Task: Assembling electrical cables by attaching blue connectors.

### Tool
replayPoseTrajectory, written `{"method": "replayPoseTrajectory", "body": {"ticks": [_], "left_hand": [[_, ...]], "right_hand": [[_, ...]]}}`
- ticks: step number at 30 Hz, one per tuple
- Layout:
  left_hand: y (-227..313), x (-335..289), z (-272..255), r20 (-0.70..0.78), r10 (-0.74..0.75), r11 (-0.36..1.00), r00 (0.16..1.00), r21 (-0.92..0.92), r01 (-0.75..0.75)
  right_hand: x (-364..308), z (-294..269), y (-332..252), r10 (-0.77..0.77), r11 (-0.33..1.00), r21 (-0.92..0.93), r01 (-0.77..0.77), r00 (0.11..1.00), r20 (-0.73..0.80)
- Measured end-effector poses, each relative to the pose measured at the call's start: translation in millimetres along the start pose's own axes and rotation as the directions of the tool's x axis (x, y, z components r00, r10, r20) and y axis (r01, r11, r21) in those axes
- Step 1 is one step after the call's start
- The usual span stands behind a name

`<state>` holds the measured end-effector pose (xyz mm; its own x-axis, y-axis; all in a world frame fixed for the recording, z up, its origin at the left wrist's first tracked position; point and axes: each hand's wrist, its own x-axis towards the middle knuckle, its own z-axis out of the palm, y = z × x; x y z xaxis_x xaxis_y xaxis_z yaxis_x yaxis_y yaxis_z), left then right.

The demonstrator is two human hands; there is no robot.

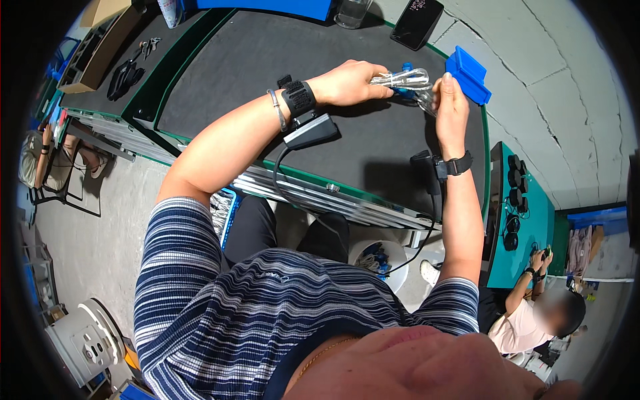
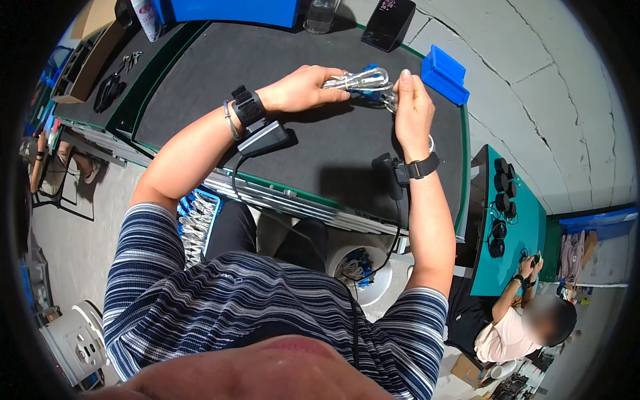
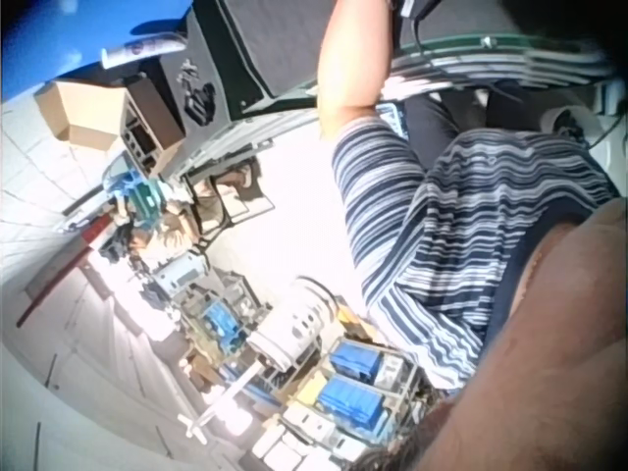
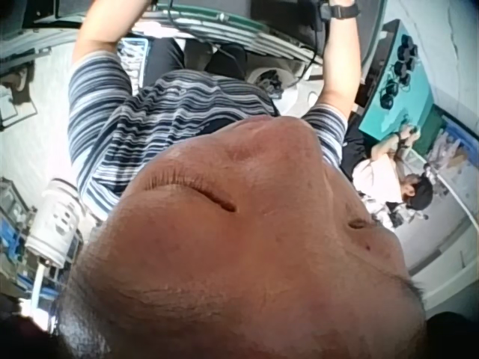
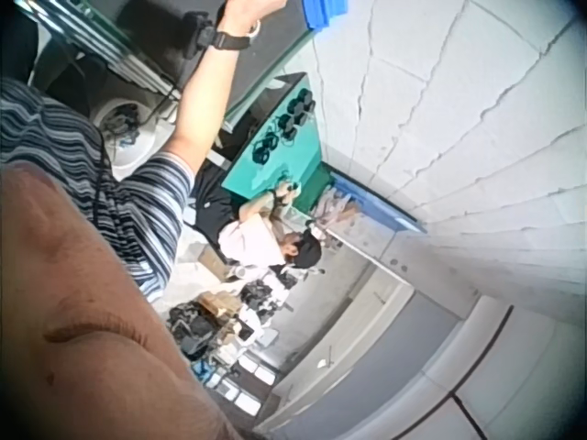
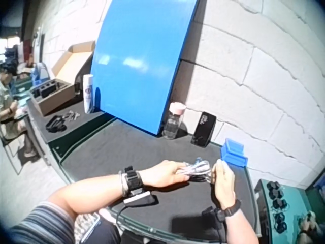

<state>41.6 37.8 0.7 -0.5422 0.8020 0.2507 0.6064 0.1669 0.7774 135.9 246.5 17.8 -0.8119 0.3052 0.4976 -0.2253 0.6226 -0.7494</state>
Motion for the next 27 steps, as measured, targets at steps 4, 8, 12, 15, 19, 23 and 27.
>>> {"method": "replayPoseTrajectory", "body": {"ticks": [4,8,12,15,19,23,27], "left_hand": [[2.3,-1.7,-2.8,-0.105,0.082,0.996,0.991,0.046,-0.078],[4.2,-2.4,-5.0,-0.066,0.051,0.995,0.996,0.09,-0.045],[3.4,-3.1,-3.6,-0.057,0.118,0.989,0.991,0.096,-0.112],[2.2,-3.0,-3.4,-0.058,0.137,0.985,0.989,0.11,-0.13],[2.6,-3.6,-4.1,-0.073,0.168,0.978,0.983,0.134,-0.157],[4.2,-4.3,-5.7,-0.028,0.136,0.982,0.99,0.138,-0.131],[4.4,-4.2,-6.0,-0.018,0.151,0.985,0.988,0.089,-0.148]], "right_hand": [[-2.7,2.2,1.1,0.223,0.94,0.211,-0.267,0.952,0.212],[-4.0,2.0,-0.1,0.18,0.863,0.382,-0.33,0.908,0.378],[-1.8,2.0,0.3,0.169,0.868,0.375,-0.325,0.904,0.393],[-1.3,1.9,0.6,0.119,0.856,0.418,-0.305,0.903,0.414],[-1.9,1.8,0.9,0.128,0.832,0.452,-0.323,0.903,0.41],[-2.0,4.0,1.4,0.058,0.83,0.491,-0.264,0.917,0.395],[-2.0,4.7,-1.3,0.038,0.837,0.493,-0.238,0.923,0.382]]}}
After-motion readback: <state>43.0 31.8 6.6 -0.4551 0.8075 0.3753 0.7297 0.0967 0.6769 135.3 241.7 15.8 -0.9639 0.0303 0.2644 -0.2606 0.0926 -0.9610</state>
